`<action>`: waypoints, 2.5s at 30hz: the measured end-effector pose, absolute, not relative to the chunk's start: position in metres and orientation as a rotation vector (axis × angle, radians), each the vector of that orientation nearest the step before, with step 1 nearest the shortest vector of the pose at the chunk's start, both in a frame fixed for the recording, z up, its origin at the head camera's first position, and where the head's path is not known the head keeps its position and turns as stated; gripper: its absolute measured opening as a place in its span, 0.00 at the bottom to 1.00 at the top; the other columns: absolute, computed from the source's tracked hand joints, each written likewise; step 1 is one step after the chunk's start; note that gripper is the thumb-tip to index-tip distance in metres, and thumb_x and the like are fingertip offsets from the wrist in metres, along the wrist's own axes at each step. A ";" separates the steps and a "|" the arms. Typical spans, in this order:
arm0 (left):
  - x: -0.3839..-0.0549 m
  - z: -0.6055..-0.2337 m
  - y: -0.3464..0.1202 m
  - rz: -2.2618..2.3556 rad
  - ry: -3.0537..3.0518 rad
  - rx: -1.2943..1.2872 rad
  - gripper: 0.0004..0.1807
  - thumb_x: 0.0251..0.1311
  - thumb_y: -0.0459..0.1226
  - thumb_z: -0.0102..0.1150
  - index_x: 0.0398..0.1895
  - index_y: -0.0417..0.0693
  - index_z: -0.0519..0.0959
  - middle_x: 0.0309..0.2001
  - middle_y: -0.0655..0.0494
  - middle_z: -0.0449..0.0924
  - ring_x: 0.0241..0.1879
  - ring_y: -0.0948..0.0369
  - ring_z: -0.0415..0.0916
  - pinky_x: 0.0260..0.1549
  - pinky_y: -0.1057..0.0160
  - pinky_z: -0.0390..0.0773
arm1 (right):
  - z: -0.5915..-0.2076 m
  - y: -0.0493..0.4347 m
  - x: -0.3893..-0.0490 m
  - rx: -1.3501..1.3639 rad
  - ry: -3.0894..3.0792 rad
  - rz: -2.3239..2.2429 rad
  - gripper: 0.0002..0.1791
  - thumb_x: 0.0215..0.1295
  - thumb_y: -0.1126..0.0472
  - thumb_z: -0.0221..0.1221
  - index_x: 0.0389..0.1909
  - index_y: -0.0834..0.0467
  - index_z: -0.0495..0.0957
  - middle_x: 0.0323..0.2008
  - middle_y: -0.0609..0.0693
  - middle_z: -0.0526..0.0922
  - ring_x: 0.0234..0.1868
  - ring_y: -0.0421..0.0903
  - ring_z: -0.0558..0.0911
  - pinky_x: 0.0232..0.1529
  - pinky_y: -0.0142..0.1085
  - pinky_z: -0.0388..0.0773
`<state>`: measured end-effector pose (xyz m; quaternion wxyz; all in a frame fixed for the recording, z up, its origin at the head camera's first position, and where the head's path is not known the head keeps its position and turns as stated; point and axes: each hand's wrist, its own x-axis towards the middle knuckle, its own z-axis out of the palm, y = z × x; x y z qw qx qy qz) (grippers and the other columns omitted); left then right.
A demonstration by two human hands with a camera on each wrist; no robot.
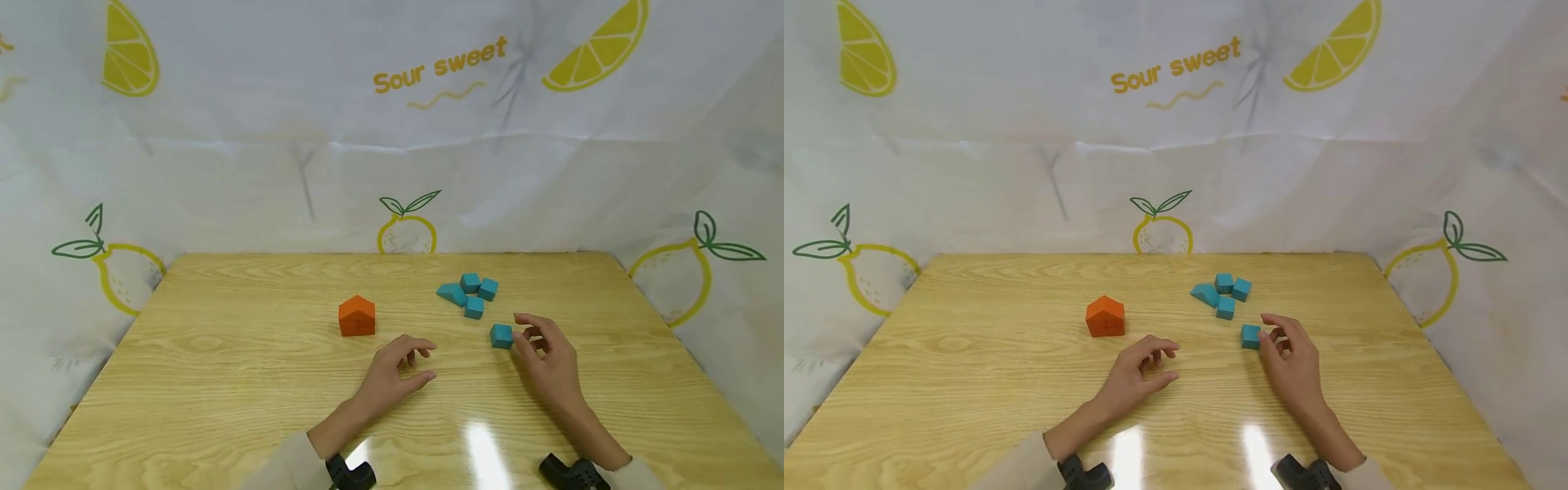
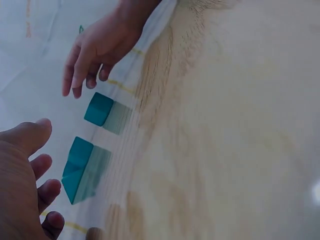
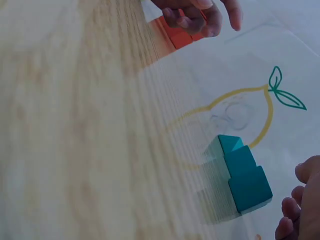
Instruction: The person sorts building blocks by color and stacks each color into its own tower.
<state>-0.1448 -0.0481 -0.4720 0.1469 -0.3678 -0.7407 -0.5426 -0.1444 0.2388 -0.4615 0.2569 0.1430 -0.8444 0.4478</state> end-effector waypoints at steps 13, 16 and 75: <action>-0.159 -0.476 -0.018 -1.557 -2.242 -1.050 0.20 0.57 0.34 0.67 0.53 0.50 0.77 0.40 0.52 0.78 0.30 0.59 0.69 0.31 0.66 0.71 | -0.465 0.255 -0.147 0.422 -2.569 1.211 0.26 0.62 0.68 0.62 0.62 0.62 0.71 0.46 0.56 0.80 0.36 0.38 0.76 0.31 0.26 0.70; -0.161 -0.476 -0.015 -1.539 -2.253 -1.044 0.21 0.56 0.34 0.68 0.53 0.51 0.77 0.40 0.53 0.79 0.30 0.60 0.69 0.31 0.68 0.71 | -0.465 0.255 -0.148 0.408 -2.590 1.187 0.25 0.61 0.69 0.63 0.61 0.61 0.72 0.39 0.53 0.80 0.33 0.39 0.75 0.28 0.28 0.69; -0.179 -0.476 -0.007 -1.489 -2.373 -0.784 0.21 0.53 0.35 0.70 0.52 0.52 0.78 0.42 0.57 0.79 0.31 0.60 0.66 0.31 0.67 0.67 | -0.468 0.185 -0.158 0.641 -2.371 1.371 0.26 0.52 0.75 0.66 0.54 0.60 0.78 0.36 0.49 0.80 0.33 0.42 0.80 0.32 0.31 0.77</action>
